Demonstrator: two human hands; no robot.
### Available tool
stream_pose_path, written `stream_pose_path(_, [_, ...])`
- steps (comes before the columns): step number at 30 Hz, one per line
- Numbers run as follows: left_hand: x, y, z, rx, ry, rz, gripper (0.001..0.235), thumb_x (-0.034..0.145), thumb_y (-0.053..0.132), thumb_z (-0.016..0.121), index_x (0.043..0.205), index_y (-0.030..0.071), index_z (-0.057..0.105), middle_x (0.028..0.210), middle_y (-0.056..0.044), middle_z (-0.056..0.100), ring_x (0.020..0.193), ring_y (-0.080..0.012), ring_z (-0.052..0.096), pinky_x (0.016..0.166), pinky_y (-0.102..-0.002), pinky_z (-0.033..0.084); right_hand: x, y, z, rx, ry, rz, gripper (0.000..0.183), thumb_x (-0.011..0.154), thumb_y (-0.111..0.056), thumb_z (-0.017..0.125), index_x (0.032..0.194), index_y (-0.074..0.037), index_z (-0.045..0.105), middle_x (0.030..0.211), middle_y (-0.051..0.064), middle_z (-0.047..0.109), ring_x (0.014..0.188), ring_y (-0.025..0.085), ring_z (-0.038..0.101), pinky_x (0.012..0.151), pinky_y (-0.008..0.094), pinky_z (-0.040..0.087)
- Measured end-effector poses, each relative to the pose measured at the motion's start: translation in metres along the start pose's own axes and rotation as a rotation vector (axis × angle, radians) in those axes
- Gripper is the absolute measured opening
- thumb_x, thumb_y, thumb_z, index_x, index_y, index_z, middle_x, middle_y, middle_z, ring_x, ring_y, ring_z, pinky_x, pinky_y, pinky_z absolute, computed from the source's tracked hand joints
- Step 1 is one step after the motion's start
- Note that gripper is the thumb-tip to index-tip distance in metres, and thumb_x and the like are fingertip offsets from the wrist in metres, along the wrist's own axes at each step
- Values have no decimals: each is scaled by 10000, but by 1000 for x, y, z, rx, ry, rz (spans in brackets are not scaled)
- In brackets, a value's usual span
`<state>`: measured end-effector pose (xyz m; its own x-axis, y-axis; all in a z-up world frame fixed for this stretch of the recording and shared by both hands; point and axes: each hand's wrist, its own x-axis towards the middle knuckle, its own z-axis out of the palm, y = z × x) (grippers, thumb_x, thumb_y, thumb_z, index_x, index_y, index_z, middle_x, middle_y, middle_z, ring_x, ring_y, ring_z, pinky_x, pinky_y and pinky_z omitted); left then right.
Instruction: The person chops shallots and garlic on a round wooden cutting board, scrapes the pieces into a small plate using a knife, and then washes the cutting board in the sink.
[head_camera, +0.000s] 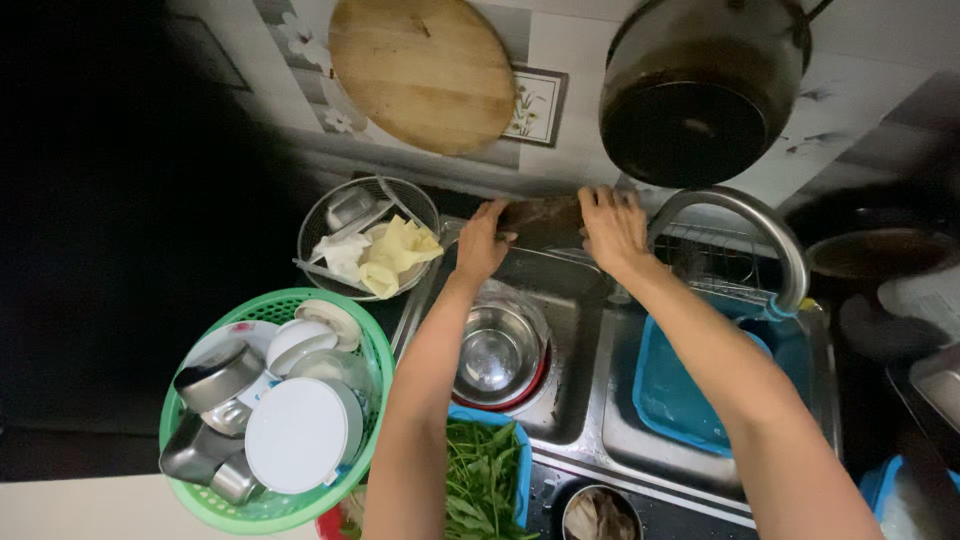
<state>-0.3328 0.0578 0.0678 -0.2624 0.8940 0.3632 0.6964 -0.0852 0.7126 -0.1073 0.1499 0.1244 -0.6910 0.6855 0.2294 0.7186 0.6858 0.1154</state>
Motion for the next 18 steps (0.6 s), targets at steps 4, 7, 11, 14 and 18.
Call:
stream_pose_path(4, [11, -5, 8, -28, 63, 93, 628, 736, -51, 749, 1334, 79, 609, 1276, -230, 650, 1165, -448, 609, 934, -498, 508, 3, 3, 3, 7, 42, 50, 707, 644, -160, 894, 1254, -11, 568, 1185, 187, 629, 1114, 347, 629, 997, 467, 480])
stream_pose_path(7, [24, -4, 16, -72, 51, 80, 654, 728, -82, 697, 1349, 100, 605, 1308, -221, 643, 1153, -419, 636, 944, -490, 528, 5, 4, 7, 40, 66, 125, 769, 647, -154, 887, 1300, 46, 533, 1199, 255, 605, 1113, 392, 620, 962, 490, 498])
stream_pose_path(11, [42, 6, 35, -92, 22, -78, 761, 706, -144, 593, 1392, 182, 612, 1363, -196, 592, 1039, -354, 718, 936, -469, 542, 2, 9, 18, -98, 144, 197, 853, 775, -45, 774, 1548, 69, 434, 1302, 366, 555, 1184, 483, 590, 863, 487, 551])
stream_pose_path(14, [56, -4, 50, 18, 119, 69, 727, 756, -82, 726, 1439, 133, 595, 1317, -225, 588, 1129, -460, 593, 919, -513, 502, -16, -3, 11, -182, 233, 55, 925, 682, -35, 721, 1534, 97, 386, 1433, 408, 492, 1300, 528, 536, 829, 416, 591])
stream_pose_path(18, [84, -29, 86, 55, 119, 101, 827, 691, -104, 689, 1474, 86, 502, 1416, -231, 556, 1251, -438, 569, 1042, -471, 500, -58, -30, -14, 104, 253, -128, 768, 648, -102, 691, 1385, 17, 511, 1411, 289, 523, 1287, 430, 564, 927, 499, 609])
